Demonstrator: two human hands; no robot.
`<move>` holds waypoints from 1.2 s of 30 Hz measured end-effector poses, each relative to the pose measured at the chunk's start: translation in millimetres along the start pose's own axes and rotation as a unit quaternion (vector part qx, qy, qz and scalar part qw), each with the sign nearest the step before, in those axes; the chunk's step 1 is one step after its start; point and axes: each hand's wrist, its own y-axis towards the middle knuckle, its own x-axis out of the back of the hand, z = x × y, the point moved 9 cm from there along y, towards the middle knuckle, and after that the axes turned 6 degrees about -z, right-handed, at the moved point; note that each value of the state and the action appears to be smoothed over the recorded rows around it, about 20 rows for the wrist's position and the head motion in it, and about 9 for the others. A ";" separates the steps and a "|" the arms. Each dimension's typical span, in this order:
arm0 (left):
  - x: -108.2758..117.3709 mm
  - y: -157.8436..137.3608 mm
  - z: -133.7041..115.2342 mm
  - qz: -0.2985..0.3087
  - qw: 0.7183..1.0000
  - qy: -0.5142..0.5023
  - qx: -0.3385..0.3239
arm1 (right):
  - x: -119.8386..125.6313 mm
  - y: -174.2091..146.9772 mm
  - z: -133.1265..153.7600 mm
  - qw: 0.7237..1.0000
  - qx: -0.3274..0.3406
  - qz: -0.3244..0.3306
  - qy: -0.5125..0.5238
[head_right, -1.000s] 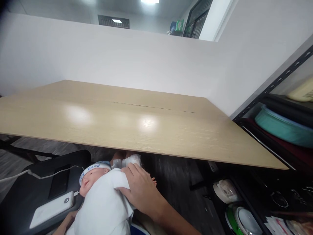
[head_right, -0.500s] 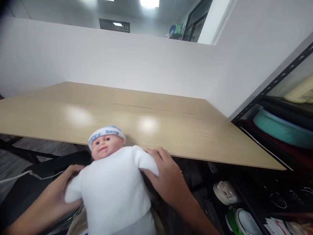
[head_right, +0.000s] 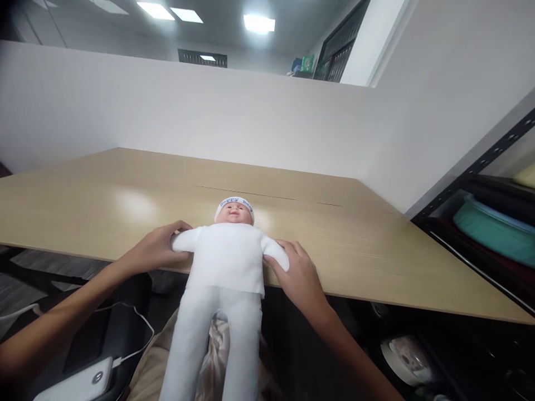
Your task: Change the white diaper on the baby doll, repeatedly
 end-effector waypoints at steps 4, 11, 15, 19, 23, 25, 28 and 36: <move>7.7 21.6 16.7 -0.036 0.998 0.044 0.026 | -3.2 13.6 -12.9 0.998 0.018 -0.053 -0.026; 4.6 22.4 38.9 -0.038 0.990 0.136 0.026 | -7.8 8.8 -28.1 0.997 0.042 -0.032 -0.047; -3.6 33.7 45.5 -0.050 0.989 0.139 0.016 | -18.7 23.8 -37.6 0.998 0.048 -0.012 -0.034; -10.0 63.5 58.7 -0.064 0.992 0.112 0.015 | -37.6 56.1 -51.1 0.997 0.065 -0.012 -0.029; -10.1 100.6 76.4 -0.077 0.990 0.121 0.011 | -63.5 93.4 -66.4 0.997 0.069 -0.003 -0.025; -8.7 118.9 85.6 -0.088 0.987 0.135 0.011 | -75.9 111.8 -71.6 0.997 0.077 -0.002 -0.032; -8.0 144.6 98.0 -0.103 0.982 0.155 0.008 | -92.2 138.1 -77.2 0.994 0.095 -0.007 -0.048; -7.3 202.3 120.2 -0.153 0.974 0.162 -0.025 | -123.7 201.8 -94.9 0.993 0.107 -0.009 -0.042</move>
